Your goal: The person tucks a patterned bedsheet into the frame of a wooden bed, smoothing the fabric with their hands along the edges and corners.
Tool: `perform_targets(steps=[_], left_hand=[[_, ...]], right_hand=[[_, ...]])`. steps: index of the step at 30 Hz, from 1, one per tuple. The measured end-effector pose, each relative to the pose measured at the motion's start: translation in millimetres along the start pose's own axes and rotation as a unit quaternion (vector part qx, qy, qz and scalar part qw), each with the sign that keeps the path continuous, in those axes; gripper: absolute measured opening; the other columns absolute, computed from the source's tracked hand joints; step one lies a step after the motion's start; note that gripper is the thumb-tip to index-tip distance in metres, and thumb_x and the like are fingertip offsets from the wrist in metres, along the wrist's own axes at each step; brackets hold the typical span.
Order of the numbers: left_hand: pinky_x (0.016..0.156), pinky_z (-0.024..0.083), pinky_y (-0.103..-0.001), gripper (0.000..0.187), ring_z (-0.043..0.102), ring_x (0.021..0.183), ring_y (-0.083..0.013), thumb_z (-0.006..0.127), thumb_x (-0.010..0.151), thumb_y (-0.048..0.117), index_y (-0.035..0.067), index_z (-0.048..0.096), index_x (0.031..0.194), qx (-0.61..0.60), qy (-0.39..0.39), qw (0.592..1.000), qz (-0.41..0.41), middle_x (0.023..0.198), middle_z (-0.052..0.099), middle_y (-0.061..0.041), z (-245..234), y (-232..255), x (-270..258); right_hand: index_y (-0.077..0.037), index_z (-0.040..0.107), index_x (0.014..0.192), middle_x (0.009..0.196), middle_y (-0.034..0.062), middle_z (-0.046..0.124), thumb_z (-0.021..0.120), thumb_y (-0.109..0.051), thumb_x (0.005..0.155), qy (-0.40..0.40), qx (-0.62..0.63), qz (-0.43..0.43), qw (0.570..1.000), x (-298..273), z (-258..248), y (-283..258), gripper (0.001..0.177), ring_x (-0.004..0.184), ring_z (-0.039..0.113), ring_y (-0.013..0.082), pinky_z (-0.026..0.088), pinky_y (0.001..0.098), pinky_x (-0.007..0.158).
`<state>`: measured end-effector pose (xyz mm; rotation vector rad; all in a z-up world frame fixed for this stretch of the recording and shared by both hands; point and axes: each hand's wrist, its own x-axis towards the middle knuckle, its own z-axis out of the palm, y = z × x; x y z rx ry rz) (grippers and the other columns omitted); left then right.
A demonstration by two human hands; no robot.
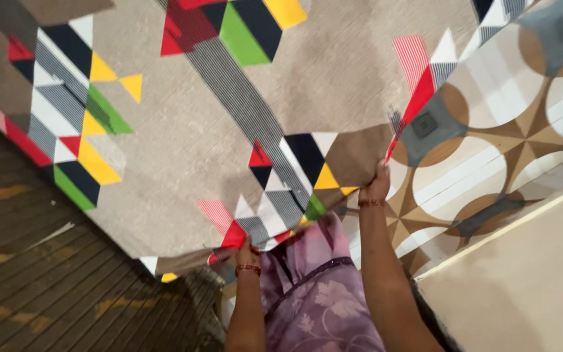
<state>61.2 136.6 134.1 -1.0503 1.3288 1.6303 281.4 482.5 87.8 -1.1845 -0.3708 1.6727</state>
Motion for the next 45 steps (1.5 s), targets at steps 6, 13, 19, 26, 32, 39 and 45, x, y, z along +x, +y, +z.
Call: perform_targets(steps=[6, 13, 19, 26, 32, 39, 45], left_hand=[[0.092, 0.048, -0.04, 0.05, 0.064, 0.112, -0.0196, 0.052, 0.098, 0.054, 0.017, 0.061, 0.131, -0.034, -0.012, 0.997, -0.073, 0.128, 0.068, -0.002, 56.0, -65.3, -1.7], [0.105, 0.045, -0.048, 0.048, 0.059, 0.116, -0.0266, 0.063, 0.099, 0.053, 0.013, 0.065, 0.126, -0.063, -0.188, 0.972, -0.129, 0.124, 0.064, -0.007, 149.0, -143.1, 25.7], [0.116, 0.042, -0.047, 0.059, 0.056, 0.135, -0.0262, 0.066, 0.096, 0.042, 0.008, 0.055, 0.142, 0.121, -0.188, 0.965, -0.14, 0.146, 0.06, -0.008, 163.3, -137.2, 42.1], [0.114, 0.043, -0.046, 0.074, 0.053, 0.137, -0.0274, 0.062, 0.097, 0.048, 0.001, 0.044, 0.152, 0.264, -0.175, 0.94, -0.126, 0.15, 0.057, -0.013, 150.2, -108.1, 44.4], [0.102, 0.05, -0.045, 0.072, 0.061, 0.125, -0.0272, 0.058, 0.095, 0.056, 0.008, 0.049, 0.146, 0.22, -0.169, 0.946, -0.166, 0.142, 0.062, -0.012, 166.2, -108.8, 34.2], [0.089, 0.056, -0.041, 0.063, 0.068, 0.106, -0.0272, 0.05, 0.096, 0.059, 0.01, 0.06, 0.135, 0.075, -0.048, 0.986, -0.143, 0.126, 0.068, -0.013, 210.1, -112.5, 23.4], [0.098, 0.05, -0.043, 0.051, 0.057, 0.115, -0.0225, 0.061, 0.094, 0.058, 0.022, 0.059, 0.13, 0.017, -0.097, 0.98, -0.171, 0.127, 0.062, -0.003, 251.5, -165.3, 11.6]], right_hand=[[-0.001, 0.052, 0.141, 0.14, 0.0142, 0.061, 0.064, -0.032, 0.102, -0.063, 0.022, 0.073, 0.995, -3.4, 1.1, -5.5, 0.052, 0.128, 0.06, 0.029, 0.049, 0.045, 0.111], [-0.004, 0.049, 0.145, 0.141, 0.0125, 0.06, 0.063, -0.029, 0.101, -0.079, 0.064, 0.111, 0.989, -21.7, 29.4, -38.7, 0.052, 0.129, 0.058, 0.0293, 0.048, 0.046, 0.111], [-0.004, 0.048, 0.146, 0.145, 0.0099, 0.058, 0.061, -0.029, 0.102, -0.051, 0.056, 0.142, 0.987, -7.6, 3.5, -16.8, 0.052, 0.136, 0.052, 0.028, 0.04, 0.0454, 0.118], [-0.009, 0.048, 0.146, 0.147, 0.0111, 0.056, 0.05, -0.051, 0.102, -0.051, 0.182, 0.138, 0.972, 87.1, 31.7, -21.4, 0.061, 0.136, 0.052, 0.0297, 0.041, 0.0485, 0.117], [0.0, 0.057, 0.137, 0.137, 0.0161, 0.066, 0.047, -0.047, 0.102, 0.037, 0.151, 0.146, 0.977, 197.0, 10.9, -91.0, 0.059, 0.122, 0.065, 0.0335, 0.049, 0.051, 0.109], [0.002, 0.055, 0.139, 0.136, 0.0142, 0.066, 0.055, -0.036, 0.107, -0.004, 0.029, 0.012, 0.999, 146.0, -26.0, -92.4, 0.049, 0.121, 0.065, 0.0278, 0.052, 0.0438, 0.107], [-0.003, 0.056, 0.138, 0.136, 0.0086, 0.066, 0.064, -0.032, 0.101, 0.042, 0.059, 0.063, 0.995, 128.1, -10.5, -111.2, 0.048, 0.123, 0.065, 0.0236, 0.053, 0.0414, 0.109]])
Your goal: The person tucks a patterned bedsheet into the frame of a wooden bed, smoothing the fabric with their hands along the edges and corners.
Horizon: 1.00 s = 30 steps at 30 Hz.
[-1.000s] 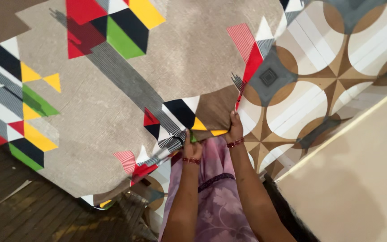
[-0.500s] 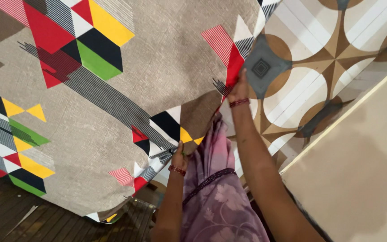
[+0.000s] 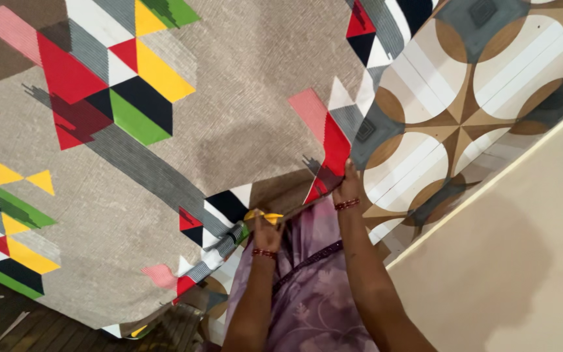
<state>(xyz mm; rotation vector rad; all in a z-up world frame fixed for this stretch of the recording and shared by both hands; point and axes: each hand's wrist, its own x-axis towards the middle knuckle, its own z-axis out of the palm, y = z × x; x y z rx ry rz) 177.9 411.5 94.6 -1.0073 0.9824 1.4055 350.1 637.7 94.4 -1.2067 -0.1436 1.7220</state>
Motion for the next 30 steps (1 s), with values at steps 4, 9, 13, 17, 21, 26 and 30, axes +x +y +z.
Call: perform_targets(steps=[4, 9, 13, 17, 21, 26, 30], left_hand=[[0.097, 0.048, -0.038, 0.052, 0.058, 0.111, -0.022, 0.068, 0.099, 0.05, 0.018, 0.062, 0.138, 0.041, -0.118, 0.992, -0.035, 0.131, 0.061, -0.006, 53.7, -62.2, 27.5], [0.117, 0.046, -0.041, 0.043, 0.062, 0.126, -0.0228, 0.066, 0.104, 0.029, 0.004, 0.058, 0.139, -0.033, -0.18, 0.983, 0.025, 0.139, 0.064, -0.009, 131.6, -117.8, 64.4], [0.112, 0.046, -0.051, 0.042, 0.062, 0.122, -0.0311, 0.062, 0.101, 0.028, 0.004, 0.057, 0.135, -0.115, -0.148, 0.98, 0.069, 0.132, 0.067, -0.014, 155.2, -137.2, 62.2], [0.109, 0.049, -0.053, 0.048, 0.062, 0.124, -0.0314, 0.06, 0.1, 0.032, 0.005, 0.055, 0.139, -0.075, -0.169, 0.975, 0.126, 0.137, 0.065, -0.015, 143.2, -132.8, 42.3], [0.107, 0.05, -0.052, 0.052, 0.061, 0.127, -0.0328, 0.059, 0.103, 0.038, 0.005, 0.054, 0.144, -0.039, -0.176, 0.973, 0.144, 0.142, 0.062, -0.015, 153.1, -139.3, 46.8], [0.097, 0.053, -0.051, 0.047, 0.066, 0.113, -0.031, 0.061, 0.102, 0.041, 0.008, 0.058, 0.136, -0.113, -0.169, 0.955, 0.216, 0.131, 0.068, -0.012, 185.7, -162.0, 48.7], [0.09, 0.056, -0.049, 0.042, 0.07, 0.105, -0.0275, 0.058, 0.094, 0.038, 0.012, 0.063, 0.126, -0.129, -0.083, 0.982, 0.109, 0.12, 0.072, -0.007, 216.9, -191.1, 51.9]], right_hand=[[-0.008, 0.056, 0.133, 0.132, 0.0072, 0.065, 0.066, -0.023, 0.102, -0.052, 0.035, 0.002, 0.998, 0.6, 0.8, 3.6, 0.035, 0.122, 0.063, 0.0251, 0.054, 0.046, 0.104], [-0.001, 0.061, 0.137, 0.134, 0.0148, 0.064, 0.061, -0.028, 0.111, -0.088, 0.066, 0.155, 0.982, 19.5, -30.1, -0.7, 0.037, 0.118, 0.06, 0.031, 0.051, 0.0484, 0.091], [-0.007, 0.059, 0.138, 0.141, 0.0058, 0.062, 0.059, -0.033, 0.102, -0.088, 0.064, 0.191, 0.976, 28.9, 3.2, -46.3, 0.044, 0.131, 0.057, 0.0238, 0.044, 0.0428, 0.113], [-0.004, 0.06, 0.136, 0.138, 0.0104, 0.065, 0.054, -0.046, 0.101, -0.118, 0.137, 0.198, 0.963, 94.7, 39.3, -84.1, 0.055, 0.128, 0.059, 0.0277, 0.044, 0.0457, 0.111], [-0.001, 0.057, 0.12, 0.121, 0.0136, 0.067, 0.062, -0.036, 0.112, -0.05, 0.123, 0.168, 0.977, 188.3, 36.9, -86.7, 0.036, 0.111, 0.065, 0.0308, 0.053, 0.0517, 0.106], [-0.001, 0.063, 0.117, 0.097, 0.0051, 0.067, 0.069, -0.026, 0.101, 0.046, -0.141, 0.019, 0.989, 171.9, -16.4, -110.0, 0.031, 0.084, 0.063, 0.0165, 0.051, 0.0329, 0.072], [-0.006, 0.058, 0.12, 0.105, 0.0055, 0.066, 0.071, -0.026, 0.105, -0.016, -0.087, 0.106, 0.99, 141.6, -58.0, -147.6, 0.028, 0.095, 0.064, 0.0191, 0.054, 0.0351, 0.083]])
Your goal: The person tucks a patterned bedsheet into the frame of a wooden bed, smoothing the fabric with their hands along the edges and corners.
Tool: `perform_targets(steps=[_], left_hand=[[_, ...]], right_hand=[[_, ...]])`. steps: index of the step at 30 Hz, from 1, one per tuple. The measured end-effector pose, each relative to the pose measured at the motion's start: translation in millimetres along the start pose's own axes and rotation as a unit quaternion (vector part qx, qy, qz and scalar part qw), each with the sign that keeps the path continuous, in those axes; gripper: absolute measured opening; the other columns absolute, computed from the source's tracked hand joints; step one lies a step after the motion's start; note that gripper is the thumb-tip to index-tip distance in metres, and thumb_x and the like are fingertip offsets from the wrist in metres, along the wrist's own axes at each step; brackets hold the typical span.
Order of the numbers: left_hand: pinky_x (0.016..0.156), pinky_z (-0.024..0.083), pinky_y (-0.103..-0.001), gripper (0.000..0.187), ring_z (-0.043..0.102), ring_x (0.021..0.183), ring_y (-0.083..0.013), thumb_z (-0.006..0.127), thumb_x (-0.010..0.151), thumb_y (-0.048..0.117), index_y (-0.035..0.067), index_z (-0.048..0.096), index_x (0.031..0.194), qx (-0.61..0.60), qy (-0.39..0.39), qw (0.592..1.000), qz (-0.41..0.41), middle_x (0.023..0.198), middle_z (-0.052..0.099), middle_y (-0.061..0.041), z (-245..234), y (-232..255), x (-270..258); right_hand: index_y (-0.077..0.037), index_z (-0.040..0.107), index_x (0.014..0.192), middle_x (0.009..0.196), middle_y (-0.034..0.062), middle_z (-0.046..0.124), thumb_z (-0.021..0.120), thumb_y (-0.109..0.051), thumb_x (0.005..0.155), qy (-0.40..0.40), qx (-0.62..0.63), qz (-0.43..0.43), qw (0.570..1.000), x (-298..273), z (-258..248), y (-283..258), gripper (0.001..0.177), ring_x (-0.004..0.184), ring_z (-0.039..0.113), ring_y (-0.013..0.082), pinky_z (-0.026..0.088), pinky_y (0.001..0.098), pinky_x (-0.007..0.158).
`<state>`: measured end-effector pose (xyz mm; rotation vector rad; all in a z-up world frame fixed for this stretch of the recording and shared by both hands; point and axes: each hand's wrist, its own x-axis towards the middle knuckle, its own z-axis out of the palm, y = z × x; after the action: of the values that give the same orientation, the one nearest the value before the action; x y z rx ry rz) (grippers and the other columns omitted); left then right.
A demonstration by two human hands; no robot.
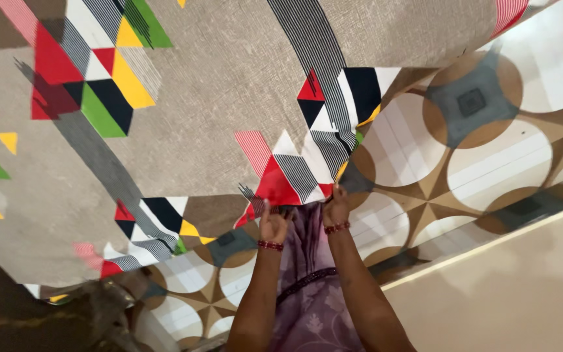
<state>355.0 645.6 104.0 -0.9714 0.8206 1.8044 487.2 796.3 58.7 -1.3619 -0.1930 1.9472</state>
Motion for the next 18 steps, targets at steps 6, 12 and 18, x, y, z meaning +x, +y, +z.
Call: perform_targets(steps=[6, 12, 18], left_hand=[[0.096, 0.054, -0.038, 0.027, 0.067, 0.114, -0.0228, 0.061, 0.107, 0.019, 0.004, 0.063, 0.129, -0.053, -0.123, 0.99, -0.032, 0.124, 0.071, -0.009, 9.2, -69.2, 43.6], [0.091, 0.062, -0.034, 0.03, 0.074, 0.103, -0.0197, 0.06, 0.098, 0.018, 0.003, 0.063, 0.124, -0.035, -0.034, 0.996, -0.069, 0.116, 0.075, -0.007, 11.7, -58.7, 47.7], [0.087, 0.055, -0.036, 0.038, 0.067, 0.107, -0.0208, 0.07, 0.097, 0.024, 0.006, 0.061, 0.129, 0.012, -0.018, 1.0, -0.02, 0.124, 0.069, -0.008, 23.3, -62.3, 46.4]], right_hand=[[-0.006, 0.059, 0.132, 0.127, 0.0084, 0.068, 0.063, -0.035, 0.099, -0.089, 0.022, 0.107, 0.99, 0.8, 24.7, -65.6, 0.044, 0.119, 0.062, 0.0254, 0.048, 0.0411, 0.106], [-0.008, 0.057, 0.14, 0.139, 0.0091, 0.064, 0.054, -0.046, 0.101, -0.135, 0.057, 0.123, 0.982, 104.5, 81.3, -86.6, 0.054, 0.125, 0.061, 0.0304, 0.051, 0.0474, 0.106], [-0.005, 0.058, 0.142, 0.132, 0.0107, 0.066, 0.06, -0.033, 0.103, -0.081, -0.011, -0.01, 0.997, 88.9, 27.5, -123.5, 0.048, 0.114, 0.068, 0.0273, 0.058, 0.0445, 0.099]])
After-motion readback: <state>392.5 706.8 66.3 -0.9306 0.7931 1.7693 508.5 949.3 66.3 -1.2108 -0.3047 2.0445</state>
